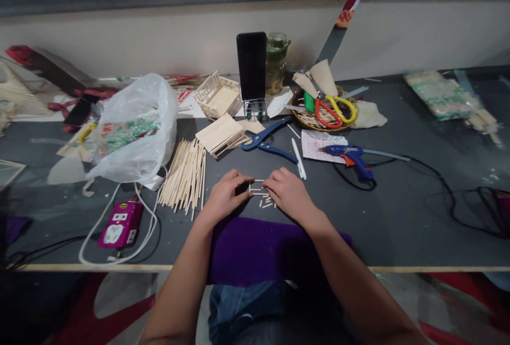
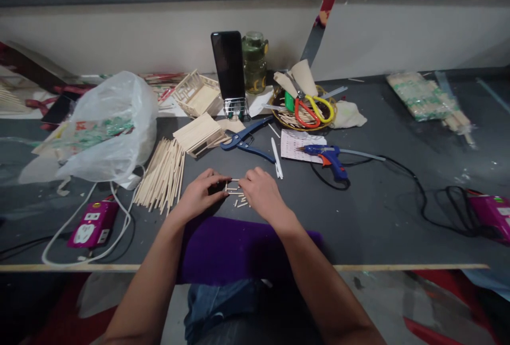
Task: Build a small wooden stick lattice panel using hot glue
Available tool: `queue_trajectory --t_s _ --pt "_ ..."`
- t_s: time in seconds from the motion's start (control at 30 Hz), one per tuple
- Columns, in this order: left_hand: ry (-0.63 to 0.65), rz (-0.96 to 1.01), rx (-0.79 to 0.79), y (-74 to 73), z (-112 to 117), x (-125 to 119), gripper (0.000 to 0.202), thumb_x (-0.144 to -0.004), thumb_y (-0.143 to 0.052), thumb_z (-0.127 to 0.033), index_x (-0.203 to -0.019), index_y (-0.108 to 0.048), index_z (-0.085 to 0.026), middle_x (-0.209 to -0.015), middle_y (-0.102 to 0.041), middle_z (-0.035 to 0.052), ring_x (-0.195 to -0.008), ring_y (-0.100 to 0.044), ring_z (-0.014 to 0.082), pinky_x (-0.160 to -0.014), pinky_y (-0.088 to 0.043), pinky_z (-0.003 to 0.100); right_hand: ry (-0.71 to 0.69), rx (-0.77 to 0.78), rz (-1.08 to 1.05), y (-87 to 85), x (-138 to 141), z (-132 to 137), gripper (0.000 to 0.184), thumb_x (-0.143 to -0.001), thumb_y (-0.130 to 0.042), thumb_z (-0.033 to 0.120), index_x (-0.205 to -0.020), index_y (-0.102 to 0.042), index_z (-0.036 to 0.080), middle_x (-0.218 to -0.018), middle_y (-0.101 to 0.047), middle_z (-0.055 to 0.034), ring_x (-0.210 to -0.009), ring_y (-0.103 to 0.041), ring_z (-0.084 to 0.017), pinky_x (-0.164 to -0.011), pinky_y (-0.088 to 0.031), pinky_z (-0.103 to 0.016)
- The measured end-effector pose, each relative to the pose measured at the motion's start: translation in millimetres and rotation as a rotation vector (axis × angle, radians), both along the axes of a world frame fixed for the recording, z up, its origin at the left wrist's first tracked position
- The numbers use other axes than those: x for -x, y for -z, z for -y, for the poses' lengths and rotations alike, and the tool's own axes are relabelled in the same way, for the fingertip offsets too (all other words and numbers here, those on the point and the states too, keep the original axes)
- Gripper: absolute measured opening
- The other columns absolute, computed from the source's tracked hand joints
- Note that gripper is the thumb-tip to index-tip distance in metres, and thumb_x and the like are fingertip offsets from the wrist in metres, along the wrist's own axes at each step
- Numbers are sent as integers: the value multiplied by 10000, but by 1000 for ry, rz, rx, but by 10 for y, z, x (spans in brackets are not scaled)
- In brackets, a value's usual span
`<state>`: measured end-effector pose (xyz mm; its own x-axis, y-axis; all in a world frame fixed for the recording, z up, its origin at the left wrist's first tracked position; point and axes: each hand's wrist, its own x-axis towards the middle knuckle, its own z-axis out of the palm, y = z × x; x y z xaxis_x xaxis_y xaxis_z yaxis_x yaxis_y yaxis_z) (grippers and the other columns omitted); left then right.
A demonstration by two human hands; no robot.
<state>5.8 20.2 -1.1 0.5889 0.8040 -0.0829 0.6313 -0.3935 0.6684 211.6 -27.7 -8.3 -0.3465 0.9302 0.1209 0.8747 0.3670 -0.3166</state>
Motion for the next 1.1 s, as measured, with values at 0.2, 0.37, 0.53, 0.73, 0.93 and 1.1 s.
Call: queue_trajectory --t_s 0.2,0.37,0.53,0.73,0.93,1.1 --pt "-13 6 13 -1 5 -23 285 -878 -617 -285 -1148 -678 -216 -962 -583 32 -956 -575 189 -831 -452 300 -18 7 -9 24 -13 -2 169 -946 -542 163 -941 -709 187 -895 -636 -79 -867 -483 -208 -716 -367 -320" --pt "-18 5 -3 18 11 -16 285 -876 -625 -281 -1151 -676 -228 -936 -570 23 -948 -571 188 -811 -446 291 -49 16 -23 25 -7 -6 168 -947 -530 140 -972 -693 175 -915 -644 -79 -887 -497 -205 -745 -378 -311" --pt "-22 3 -3 28 11 -14 318 -862 -650 -284 -1174 -666 -227 -921 -558 19 -922 -567 187 -803 -449 291 66 -2 5 18 10 16 180 -972 -517 224 -951 -684 161 -913 -653 -88 -887 -509 -217 -756 -374 -326" --pt "-20 2 -17 15 18 -29 309 -860 -653 -268 -1164 -664 -216 -950 -571 24 -926 -574 185 -794 -440 288 65 46 45 12 34 12 163 -957 -556 248 -905 -694 179 -897 -659 -68 -872 -509 -218 -721 -347 -330" --pt "-18 0 -30 25 18 -28 300 -859 -657 -260 -1156 -664 -218 -933 -565 16 -921 -574 178 -790 -435 283 42 65 -12 23 44 1 179 -971 -529 224 -925 -697 180 -899 -653 -67 -874 -504 -203 -735 -358 -317" --pt "-14 -1 -39 26 23 -25 297 -868 -648 -267 -1159 -661 -212 -941 -566 17 -929 -575 178 -802 -435 283 73 52 -64 51 46 11 174 -968 -539 247 -930 -698 186 -896 -658 -64 -865 -514 -200 -741 -367 -316"
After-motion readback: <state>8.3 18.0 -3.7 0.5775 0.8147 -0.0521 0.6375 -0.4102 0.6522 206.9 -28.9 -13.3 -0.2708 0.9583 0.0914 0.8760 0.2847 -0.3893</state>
